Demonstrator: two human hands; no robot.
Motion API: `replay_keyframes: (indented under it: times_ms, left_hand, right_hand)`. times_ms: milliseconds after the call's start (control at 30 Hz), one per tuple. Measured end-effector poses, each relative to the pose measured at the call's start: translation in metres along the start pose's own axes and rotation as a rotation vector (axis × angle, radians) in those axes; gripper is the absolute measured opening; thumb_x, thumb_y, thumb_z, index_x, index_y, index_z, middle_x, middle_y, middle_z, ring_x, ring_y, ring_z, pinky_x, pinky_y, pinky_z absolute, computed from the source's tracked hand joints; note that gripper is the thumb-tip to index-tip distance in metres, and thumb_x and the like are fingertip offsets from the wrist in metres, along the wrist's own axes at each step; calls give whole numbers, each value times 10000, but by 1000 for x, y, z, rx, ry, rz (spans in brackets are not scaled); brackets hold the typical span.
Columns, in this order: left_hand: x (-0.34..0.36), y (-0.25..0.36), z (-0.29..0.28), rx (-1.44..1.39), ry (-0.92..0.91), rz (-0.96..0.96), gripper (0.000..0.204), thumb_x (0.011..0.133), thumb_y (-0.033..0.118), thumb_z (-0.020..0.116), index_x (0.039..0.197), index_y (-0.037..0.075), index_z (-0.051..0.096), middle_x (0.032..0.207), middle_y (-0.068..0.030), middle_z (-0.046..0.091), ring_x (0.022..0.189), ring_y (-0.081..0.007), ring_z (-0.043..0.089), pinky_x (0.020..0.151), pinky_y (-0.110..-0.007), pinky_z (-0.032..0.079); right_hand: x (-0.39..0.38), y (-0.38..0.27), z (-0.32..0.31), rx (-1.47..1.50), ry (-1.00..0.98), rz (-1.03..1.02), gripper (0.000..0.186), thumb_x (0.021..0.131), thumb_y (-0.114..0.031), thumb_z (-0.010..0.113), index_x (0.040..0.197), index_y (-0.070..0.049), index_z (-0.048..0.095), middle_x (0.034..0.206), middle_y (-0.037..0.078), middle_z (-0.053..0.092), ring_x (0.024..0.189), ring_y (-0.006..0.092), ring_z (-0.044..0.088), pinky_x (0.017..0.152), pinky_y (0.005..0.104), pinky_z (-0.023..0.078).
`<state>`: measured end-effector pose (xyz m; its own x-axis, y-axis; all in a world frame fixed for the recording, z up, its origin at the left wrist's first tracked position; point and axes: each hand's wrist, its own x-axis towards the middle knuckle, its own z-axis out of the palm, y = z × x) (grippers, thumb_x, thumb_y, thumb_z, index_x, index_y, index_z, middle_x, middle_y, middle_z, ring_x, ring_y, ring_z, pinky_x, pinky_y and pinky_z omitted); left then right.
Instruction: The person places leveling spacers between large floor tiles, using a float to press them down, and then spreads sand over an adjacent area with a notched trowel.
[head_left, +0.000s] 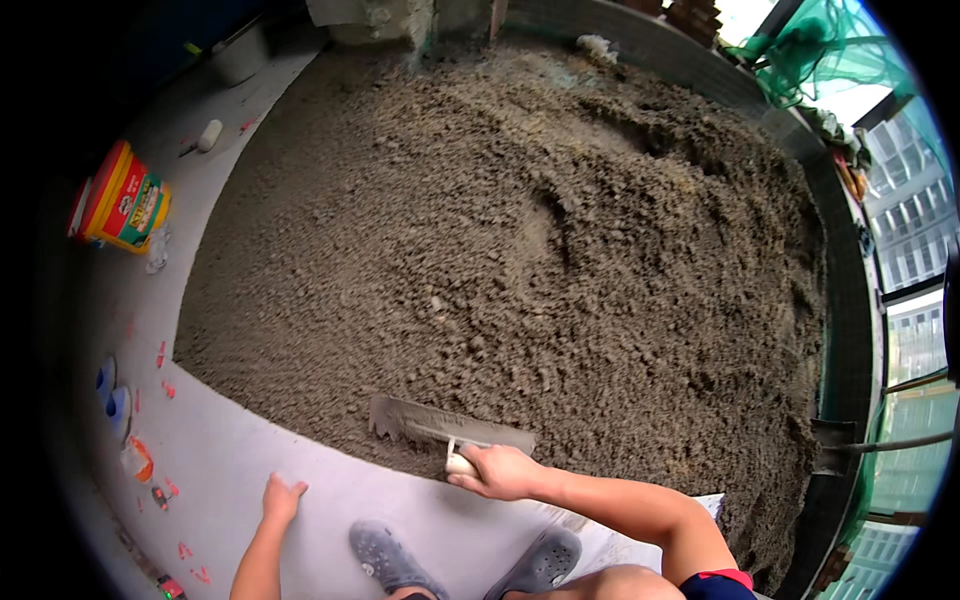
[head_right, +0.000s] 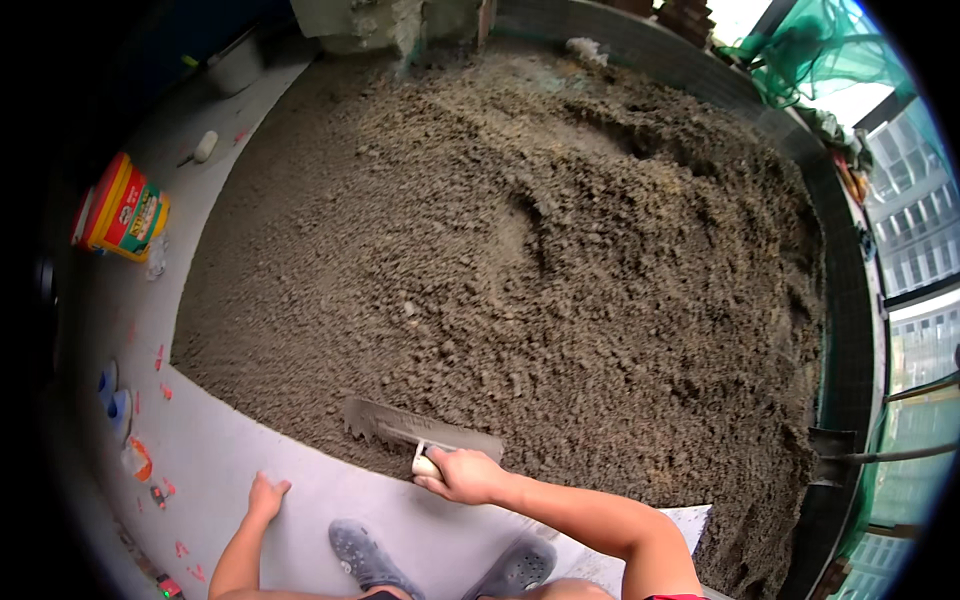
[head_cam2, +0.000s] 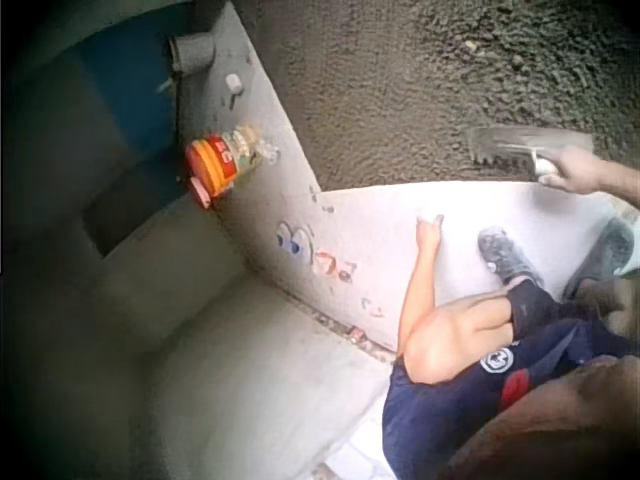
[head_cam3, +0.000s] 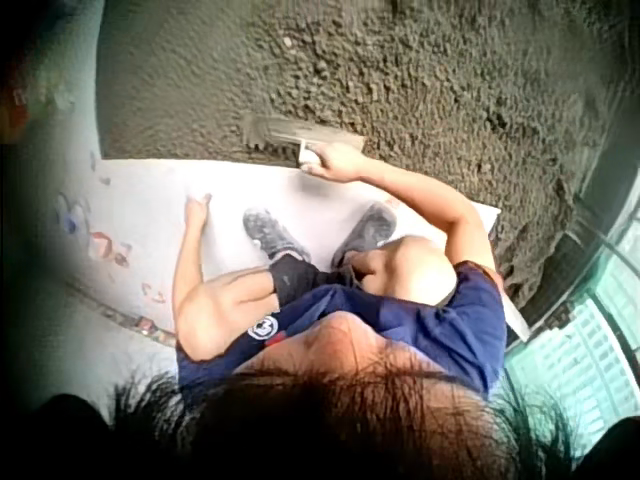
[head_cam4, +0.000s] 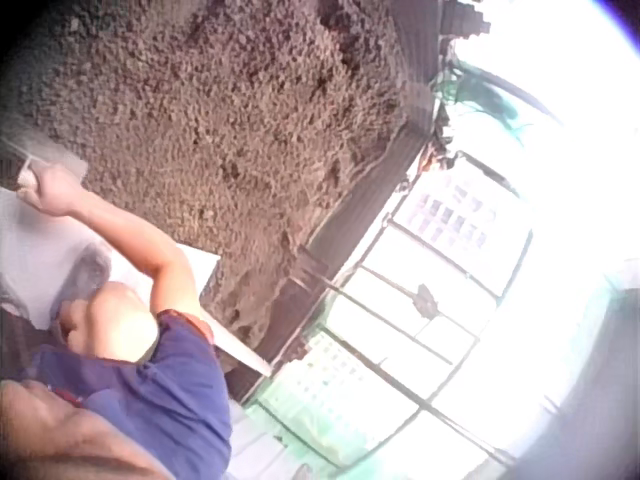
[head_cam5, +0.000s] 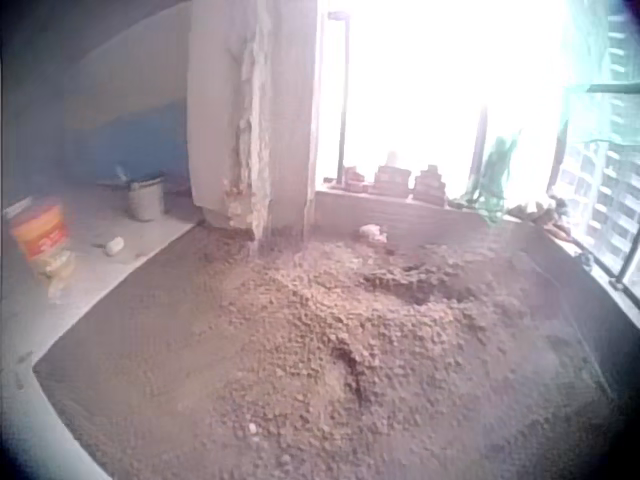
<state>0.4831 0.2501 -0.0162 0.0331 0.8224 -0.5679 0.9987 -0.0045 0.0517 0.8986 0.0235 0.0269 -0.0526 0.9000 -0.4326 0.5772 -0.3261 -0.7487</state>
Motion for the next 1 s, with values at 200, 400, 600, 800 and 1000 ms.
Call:
replay_keyframes:
  times_ms: [200, 400, 600, 800, 1000]
  left_hand:
    - [1, -12, -5, 6, -29, 14, 748, 769, 346, 778, 1272, -103, 452, 1245, -297, 565, 1174, -426, 542, 1012, -444, 436]
    - [8, 0, -19, 56, -64, 2, 864, 746, 379, 796, 1306, -147, 400, 1285, -325, 530, 1209, -424, 524, 1047, -427, 417]
    - [28, 24, -16, -16, -96, 16, 949, 695, 398, 834, 1324, -154, 387, 1325, -327, 496, 1255, -413, 490, 1067, -416, 403]
    - [29, 23, -22, -20, -108, 2, 964, 688, 373, 846, 1331, -170, 376, 1318, -322, 510, 1240, -403, 513, 1063, -400, 411]
    - [21, 8, -31, 24, -113, -51, 1041, 669, 414, 853, 1335, -201, 342, 1337, -340, 480, 1268, -412, 481, 1083, -396, 394]
  right_hand:
    - [5, 56, -123, 58, 294, 407, 395, 995, -355, 523, 1176, -5, 539, 879, 181, 697, 743, 268, 698, 700, 393, 597]
    - [-56, 151, -222, 53, 949, 672, 509, 943, -449, 574, 1188, -4, 545, 1006, 232, 690, 911, 346, 696, 795, 422, 556]
    - [-1, 163, -307, 144, 817, 729, 288, 996, -294, 454, 1032, -13, 504, 864, 168, 622, 732, 250, 640, 557, 369, 542]
    - [21, 65, -196, 170, 199, 697, 247, 988, -181, 455, 1153, -7, 512, 858, 105, 610, 640, 129, 541, 534, 255, 495]
    - [-6, 51, -271, 216, 448, 798, 236, 975, -177, 490, 1102, 10, 560, 876, 93, 626, 618, 123, 558, 495, 305, 497]
